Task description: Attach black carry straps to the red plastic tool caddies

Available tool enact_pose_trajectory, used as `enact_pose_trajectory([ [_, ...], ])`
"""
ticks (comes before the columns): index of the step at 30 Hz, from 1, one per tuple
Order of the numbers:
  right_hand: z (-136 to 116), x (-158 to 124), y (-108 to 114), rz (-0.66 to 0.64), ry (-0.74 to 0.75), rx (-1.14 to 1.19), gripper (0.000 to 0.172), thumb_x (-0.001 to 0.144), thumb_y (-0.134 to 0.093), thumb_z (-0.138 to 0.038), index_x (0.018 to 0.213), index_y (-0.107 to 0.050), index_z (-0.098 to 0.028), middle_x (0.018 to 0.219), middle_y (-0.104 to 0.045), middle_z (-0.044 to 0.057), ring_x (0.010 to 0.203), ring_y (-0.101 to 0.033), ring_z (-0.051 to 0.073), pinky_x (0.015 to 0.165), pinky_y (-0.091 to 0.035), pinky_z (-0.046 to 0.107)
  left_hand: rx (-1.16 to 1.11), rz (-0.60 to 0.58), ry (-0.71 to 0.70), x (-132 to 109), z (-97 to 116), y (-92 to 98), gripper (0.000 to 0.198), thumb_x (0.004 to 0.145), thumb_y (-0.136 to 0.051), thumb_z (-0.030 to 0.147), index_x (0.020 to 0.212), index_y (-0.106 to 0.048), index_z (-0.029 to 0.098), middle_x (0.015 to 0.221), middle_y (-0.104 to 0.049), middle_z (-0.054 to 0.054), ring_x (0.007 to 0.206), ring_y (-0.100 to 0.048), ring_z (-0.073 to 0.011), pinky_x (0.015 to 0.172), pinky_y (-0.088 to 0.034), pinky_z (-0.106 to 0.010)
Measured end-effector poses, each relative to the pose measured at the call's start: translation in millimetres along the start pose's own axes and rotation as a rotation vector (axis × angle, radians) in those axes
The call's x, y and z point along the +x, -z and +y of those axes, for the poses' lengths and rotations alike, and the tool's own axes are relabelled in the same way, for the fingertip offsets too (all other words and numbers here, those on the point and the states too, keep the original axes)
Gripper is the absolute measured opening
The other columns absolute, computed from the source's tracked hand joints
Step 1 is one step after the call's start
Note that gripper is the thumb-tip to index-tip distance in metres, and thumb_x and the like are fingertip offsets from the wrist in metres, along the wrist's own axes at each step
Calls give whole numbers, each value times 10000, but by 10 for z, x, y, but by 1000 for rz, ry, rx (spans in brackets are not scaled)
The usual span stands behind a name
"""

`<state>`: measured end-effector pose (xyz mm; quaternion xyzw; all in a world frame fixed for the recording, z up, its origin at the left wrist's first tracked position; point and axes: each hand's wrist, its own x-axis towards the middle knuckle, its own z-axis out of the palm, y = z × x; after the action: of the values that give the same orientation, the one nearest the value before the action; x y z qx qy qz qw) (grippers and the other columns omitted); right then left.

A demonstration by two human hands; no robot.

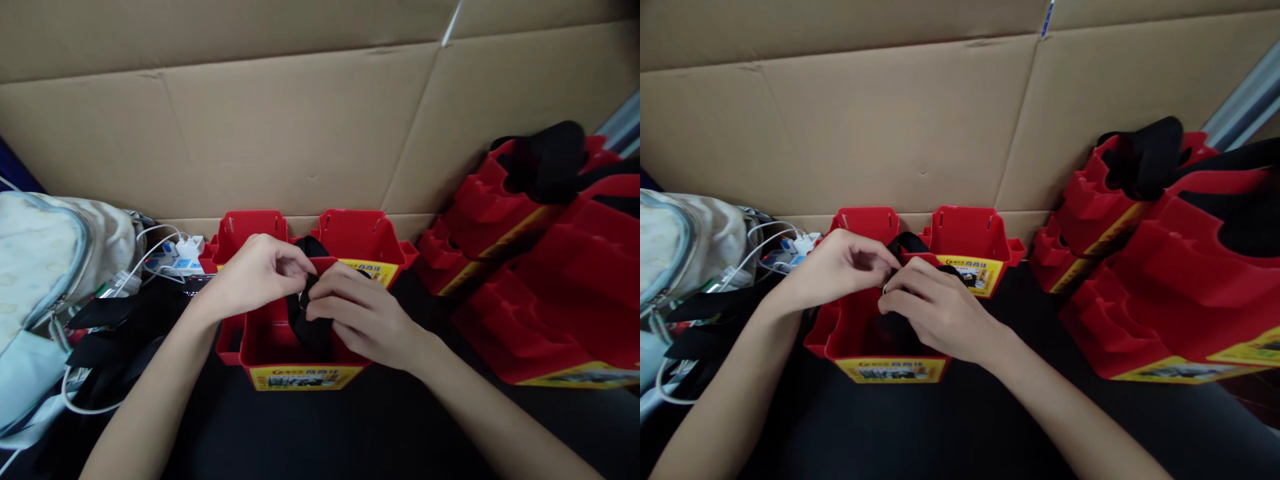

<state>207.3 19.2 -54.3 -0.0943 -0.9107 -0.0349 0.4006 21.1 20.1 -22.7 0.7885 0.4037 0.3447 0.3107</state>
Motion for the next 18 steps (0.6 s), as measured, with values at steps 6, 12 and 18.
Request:
enact_pose_trajectory([
  [6, -186, 57, 40, -130, 100, 99, 195, 760, -491, -26, 827, -595, -177, 732, -609, 4, 766, -502, 127, 874, -458, 353, -100, 627, 83, 79, -220, 255, 122, 678, -559, 170, 778, -609, 121, 599, -628, -6, 537, -615, -118, 516, -516, -210],
  [12, -131, 15, -59, 249, -175, 132, 230, 757, -470, 21, 819, -581, -171, 773, -617, 26, 748, -559, 122, 716, -490, 296, -214, 96, 108, -71, -64, 385, 290, 824, -503, 402, 912, -572, 134, 788, -685, -73, 677, -664, -156, 628, -535, -260],
  [18, -52, 11, -45, 391, -368, 22, 214, 750, -465, -10, 706, -577, -186, 729, -592, 18, 709, -565, 134, 647, -476, 289, 284, -476, -85, -141, 193, 186, 217, 748, -624, 382, 789, -639, 169, 734, -673, -12, 659, -609, -130, 609, -448, -209],
])
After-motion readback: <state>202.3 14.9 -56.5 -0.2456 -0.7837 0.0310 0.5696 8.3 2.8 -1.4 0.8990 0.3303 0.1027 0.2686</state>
